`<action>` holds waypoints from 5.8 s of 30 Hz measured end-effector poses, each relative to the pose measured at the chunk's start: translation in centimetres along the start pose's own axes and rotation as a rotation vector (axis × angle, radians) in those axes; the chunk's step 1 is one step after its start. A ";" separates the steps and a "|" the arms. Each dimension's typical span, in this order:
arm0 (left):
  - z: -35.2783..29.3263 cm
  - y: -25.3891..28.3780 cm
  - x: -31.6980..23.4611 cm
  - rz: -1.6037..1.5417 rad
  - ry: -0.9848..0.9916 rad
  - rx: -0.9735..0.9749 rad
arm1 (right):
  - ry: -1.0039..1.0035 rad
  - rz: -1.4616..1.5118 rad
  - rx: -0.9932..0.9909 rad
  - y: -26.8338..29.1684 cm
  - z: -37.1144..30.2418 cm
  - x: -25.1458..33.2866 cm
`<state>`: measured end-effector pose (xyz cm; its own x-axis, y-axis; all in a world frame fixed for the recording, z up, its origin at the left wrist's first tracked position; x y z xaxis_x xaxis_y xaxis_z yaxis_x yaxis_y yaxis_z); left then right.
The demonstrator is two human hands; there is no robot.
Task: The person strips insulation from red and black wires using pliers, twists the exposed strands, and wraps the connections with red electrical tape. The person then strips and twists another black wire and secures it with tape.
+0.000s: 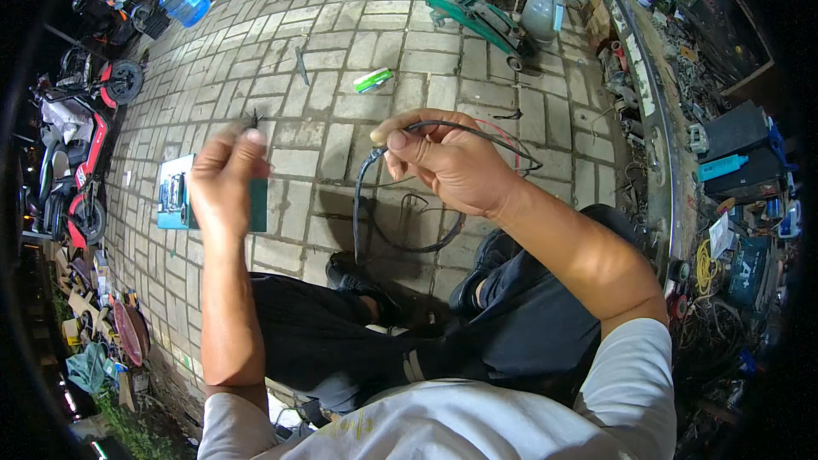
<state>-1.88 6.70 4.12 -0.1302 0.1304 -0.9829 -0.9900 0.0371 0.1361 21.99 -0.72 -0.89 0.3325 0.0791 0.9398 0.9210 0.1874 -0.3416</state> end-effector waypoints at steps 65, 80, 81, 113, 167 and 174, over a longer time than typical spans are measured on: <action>-5.7 -6.5 -0.5 -0.404 0.070 0.455 | 0.174 -0.651 -0.111 -3.8 0.0 3.9; -6.2 -7.3 -0.3 -0.953 0.458 0.553 | 0.512 -0.903 -0.283 -4.0 -0.3 5.2; -6.3 -7.3 -0.5 -0.950 0.465 0.585 | 0.551 -0.870 -0.305 -3.8 -0.1 5.4; -5.2 -6.0 -0.3 -0.365 0.047 0.386 | -0.004 -0.543 -0.074 -3.8 0.7 3.6; -4.0 -5.5 1.3 -0.866 0.266 0.469 | 0.388 -1.200 -0.043 -5.0 0.4 4.8; -4.3 -5.1 1.3 -0.753 0.204 0.456 | 0.383 -1.336 -0.040 -5.4 1.1 4.9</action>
<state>2.74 2.46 1.64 0.4937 -0.2643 -0.8285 -0.7051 0.4361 -0.5592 18.37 -0.26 5.54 -0.7665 -0.4073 0.4966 0.5843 -0.1210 0.8025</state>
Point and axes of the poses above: each hand's wrist, its own z-axis towards the middle knuckle, its own y-axis out of the back of the hand, x = y × z, the point moved 6 cm from there along z, towards the middle knuckle, and after that the axes turned 14 degrees about -z, right-handed, at the moved point
